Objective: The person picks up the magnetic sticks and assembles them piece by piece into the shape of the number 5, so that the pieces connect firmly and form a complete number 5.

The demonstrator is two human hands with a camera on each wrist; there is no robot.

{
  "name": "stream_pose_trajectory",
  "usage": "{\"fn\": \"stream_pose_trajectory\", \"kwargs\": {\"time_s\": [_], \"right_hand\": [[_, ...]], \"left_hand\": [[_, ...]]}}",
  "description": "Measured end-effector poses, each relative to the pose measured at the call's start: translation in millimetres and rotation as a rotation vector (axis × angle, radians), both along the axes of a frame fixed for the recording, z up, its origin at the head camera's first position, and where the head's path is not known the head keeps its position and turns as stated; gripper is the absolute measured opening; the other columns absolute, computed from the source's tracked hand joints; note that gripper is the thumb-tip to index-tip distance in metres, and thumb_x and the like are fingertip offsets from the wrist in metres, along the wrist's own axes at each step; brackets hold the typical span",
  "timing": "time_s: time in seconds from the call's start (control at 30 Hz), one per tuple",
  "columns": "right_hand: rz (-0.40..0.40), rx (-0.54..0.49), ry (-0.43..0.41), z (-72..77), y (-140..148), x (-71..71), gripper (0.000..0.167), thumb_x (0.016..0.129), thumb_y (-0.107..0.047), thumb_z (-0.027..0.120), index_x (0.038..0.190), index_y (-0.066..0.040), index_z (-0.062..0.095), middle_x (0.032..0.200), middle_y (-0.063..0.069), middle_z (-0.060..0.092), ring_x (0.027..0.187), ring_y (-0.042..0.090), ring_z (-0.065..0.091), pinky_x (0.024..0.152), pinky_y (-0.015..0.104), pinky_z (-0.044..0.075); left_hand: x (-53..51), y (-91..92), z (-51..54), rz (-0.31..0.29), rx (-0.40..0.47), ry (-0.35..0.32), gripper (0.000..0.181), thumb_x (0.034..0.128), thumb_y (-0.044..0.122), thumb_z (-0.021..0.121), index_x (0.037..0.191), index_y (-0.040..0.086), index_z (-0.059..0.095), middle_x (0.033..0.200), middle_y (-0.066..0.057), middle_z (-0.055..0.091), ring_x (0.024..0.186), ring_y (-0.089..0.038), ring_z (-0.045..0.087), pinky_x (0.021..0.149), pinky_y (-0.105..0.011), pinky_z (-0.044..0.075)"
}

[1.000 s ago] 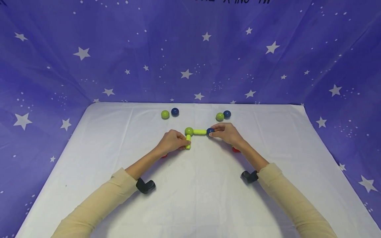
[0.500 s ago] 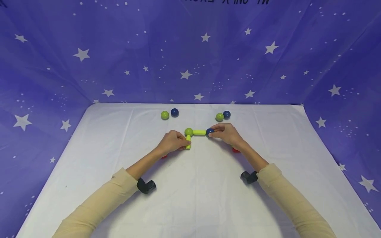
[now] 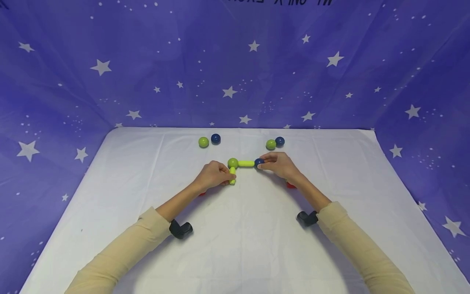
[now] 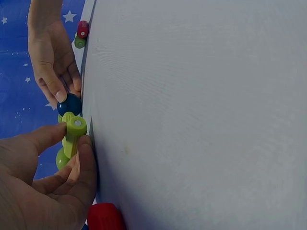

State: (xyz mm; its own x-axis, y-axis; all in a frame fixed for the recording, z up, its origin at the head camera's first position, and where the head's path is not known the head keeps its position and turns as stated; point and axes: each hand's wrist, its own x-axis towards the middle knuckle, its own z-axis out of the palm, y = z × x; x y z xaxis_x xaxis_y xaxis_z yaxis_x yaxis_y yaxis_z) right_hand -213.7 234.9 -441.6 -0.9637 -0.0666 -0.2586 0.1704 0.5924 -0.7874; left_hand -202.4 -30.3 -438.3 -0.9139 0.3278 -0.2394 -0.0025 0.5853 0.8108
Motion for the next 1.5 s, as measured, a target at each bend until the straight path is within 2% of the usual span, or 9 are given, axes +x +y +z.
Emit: {"fn": "stream_pose_trajectory", "kwargs": {"time_s": [0.87, 1.17, 1.33, 1.5], "right_hand": [[0.001, -0.008, -0.003, -0.5, 0.5, 0.3, 0.043, 0.086, -0.027, 0.08, 0.124, -0.009, 0.068, 0.114, 0.008, 0.069, 0.109, 0.025, 0.06, 0.097, 0.042, 0.046], [-0.006, 0.001, -0.008, 2.3, -0.3, 0.6, 0.044, 0.086, -0.027, 0.08, 0.124, -0.009, 0.068, 0.115, 0.008, 0.069, 0.11, 0.026, 0.06, 0.096, 0.042, 0.046], [0.006, -0.008, -0.009, 2.3, -1.0, 0.4, 0.046, 0.086, -0.029, 0.08, 0.125, -0.009, 0.067, 0.115, 0.009, 0.069, 0.11, 0.026, 0.059, 0.096, 0.041, 0.046], [0.0, -0.002, -0.009, 2.1, -1.0, 0.6, 0.045, 0.086, -0.027, 0.08, 0.125, -0.009, 0.068, 0.115, 0.009, 0.069, 0.11, 0.026, 0.059, 0.096, 0.041, 0.046]], "left_hand": [[0.0, -2.3, 0.8, -0.022, -0.004, -0.001, 0.022, 0.0867, 0.028, 0.079, 0.082, 0.007, 0.073, 0.067, -0.001, 0.069, 0.063, -0.012, 0.061, 0.058, -0.022, 0.043], [-3.0, -7.3, 2.5, -0.021, -0.014, 0.006, 0.024, 0.0878, 0.031, 0.077, 0.088, 0.007, 0.075, 0.071, 0.0, 0.07, 0.068, -0.015, 0.064, 0.063, -0.024, 0.046], [-7.8, -19.1, 6.6, 0.021, -0.001, 0.041, 0.024, 0.0899, 0.028, 0.075, 0.095, 0.004, 0.074, 0.076, -0.006, 0.071, 0.072, -0.02, 0.064, 0.064, -0.026, 0.046], [-14.5, -34.2, 14.7, 0.1, 0.044, 0.118, 0.028, 0.0911, 0.025, 0.074, 0.104, 0.0, 0.07, 0.088, -0.011, 0.072, 0.077, -0.026, 0.068, 0.063, -0.028, 0.048]]}}
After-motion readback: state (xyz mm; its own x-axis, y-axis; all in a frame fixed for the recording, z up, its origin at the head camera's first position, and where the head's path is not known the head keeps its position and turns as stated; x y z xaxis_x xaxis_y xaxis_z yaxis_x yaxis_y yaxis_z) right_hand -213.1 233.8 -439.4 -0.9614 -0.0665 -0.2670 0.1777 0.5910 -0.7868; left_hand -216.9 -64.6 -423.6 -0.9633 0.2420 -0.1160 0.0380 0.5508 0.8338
